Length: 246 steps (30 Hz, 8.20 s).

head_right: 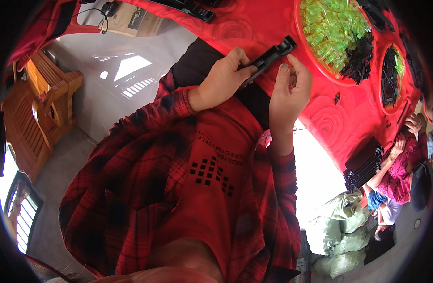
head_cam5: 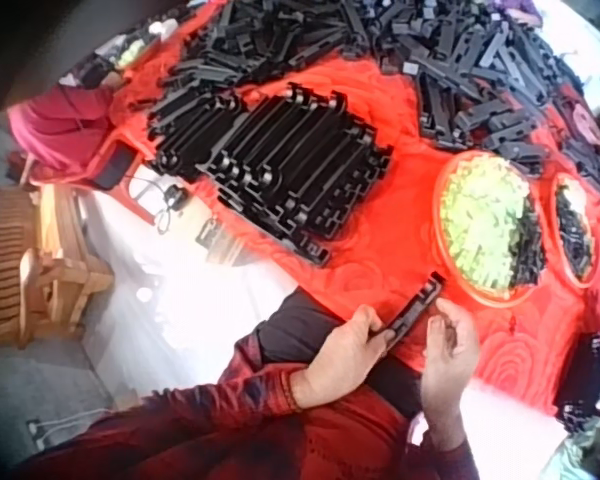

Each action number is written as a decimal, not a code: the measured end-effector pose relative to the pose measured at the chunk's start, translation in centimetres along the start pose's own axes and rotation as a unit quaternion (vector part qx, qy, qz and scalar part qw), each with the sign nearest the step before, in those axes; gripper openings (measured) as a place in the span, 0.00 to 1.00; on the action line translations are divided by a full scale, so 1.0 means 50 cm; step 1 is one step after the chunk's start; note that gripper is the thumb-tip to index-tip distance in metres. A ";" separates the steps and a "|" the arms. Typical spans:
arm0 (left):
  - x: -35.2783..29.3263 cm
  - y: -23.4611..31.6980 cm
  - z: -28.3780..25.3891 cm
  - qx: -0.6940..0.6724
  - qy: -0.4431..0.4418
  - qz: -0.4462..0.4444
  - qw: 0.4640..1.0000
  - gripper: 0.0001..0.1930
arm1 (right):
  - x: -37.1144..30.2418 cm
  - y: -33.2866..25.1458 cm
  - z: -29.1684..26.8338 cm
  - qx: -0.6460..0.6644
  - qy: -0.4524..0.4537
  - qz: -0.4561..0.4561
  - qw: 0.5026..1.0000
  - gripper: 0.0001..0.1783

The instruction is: The person assembles plastic components by taking small parts from dishes on the table and inserting them into black plastic frames.

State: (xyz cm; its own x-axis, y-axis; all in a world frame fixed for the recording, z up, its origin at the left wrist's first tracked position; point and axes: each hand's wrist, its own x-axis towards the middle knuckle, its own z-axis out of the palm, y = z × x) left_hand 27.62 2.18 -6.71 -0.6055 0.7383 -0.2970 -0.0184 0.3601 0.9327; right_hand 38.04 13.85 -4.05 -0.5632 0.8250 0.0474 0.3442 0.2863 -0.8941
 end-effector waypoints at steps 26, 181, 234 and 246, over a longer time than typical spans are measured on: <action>-0.018 0.033 -0.017 -0.157 -0.071 -0.012 0.985 0.09 | -0.010 -0.064 0.008 0.059 -0.025 -0.042 0.997 0.32; 0.028 0.118 -0.029 -0.183 -0.144 -0.025 0.972 0.15 | 0.026 -0.116 -0.029 -0.005 0.093 -0.073 0.993 0.17; 0.027 0.046 -0.029 0.081 -0.024 0.043 0.996 0.14 | 0.020 -0.060 0.004 -0.293 -0.050 -0.213 0.931 0.17; 0.026 0.049 -0.037 -0.037 -0.039 -0.018 0.998 0.12 | 0.040 -0.067 -0.011 -0.259 0.129 -0.258 0.922 0.22</action>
State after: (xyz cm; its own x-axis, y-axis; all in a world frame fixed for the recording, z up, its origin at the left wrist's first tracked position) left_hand 25.31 2.97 -4.43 -0.5388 0.7690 -0.3439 -0.1009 0.3464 0.9326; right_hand 36.18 14.80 -0.73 -0.5777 0.5833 0.5710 0.4303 0.8121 -0.3942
